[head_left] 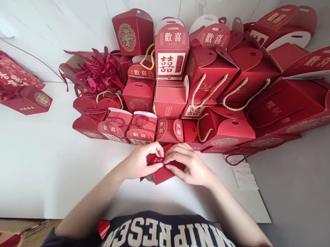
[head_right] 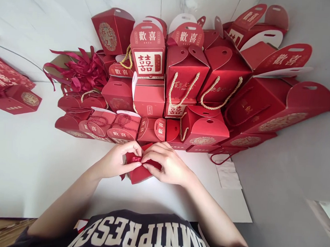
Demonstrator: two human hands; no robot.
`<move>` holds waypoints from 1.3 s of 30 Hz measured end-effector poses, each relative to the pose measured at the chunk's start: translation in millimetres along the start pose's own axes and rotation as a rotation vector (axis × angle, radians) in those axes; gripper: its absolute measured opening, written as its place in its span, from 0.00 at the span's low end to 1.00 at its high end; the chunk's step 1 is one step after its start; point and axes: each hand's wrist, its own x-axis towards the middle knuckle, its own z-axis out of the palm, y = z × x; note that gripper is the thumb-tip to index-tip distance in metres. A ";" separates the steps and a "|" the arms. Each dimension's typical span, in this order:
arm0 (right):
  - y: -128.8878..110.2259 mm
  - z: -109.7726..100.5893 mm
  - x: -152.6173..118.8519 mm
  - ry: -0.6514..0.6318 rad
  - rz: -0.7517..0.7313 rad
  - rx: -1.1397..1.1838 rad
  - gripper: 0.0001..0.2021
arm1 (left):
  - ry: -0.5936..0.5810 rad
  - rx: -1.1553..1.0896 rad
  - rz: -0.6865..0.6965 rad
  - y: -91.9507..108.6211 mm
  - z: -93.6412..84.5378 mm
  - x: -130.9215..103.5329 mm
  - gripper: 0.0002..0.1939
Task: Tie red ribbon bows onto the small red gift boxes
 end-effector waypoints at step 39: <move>-13.3 16.9 -13.6 0.235 0.469 0.256 0.08 | 0.391 0.672 0.126 4.8 13.4 -10.3 0.11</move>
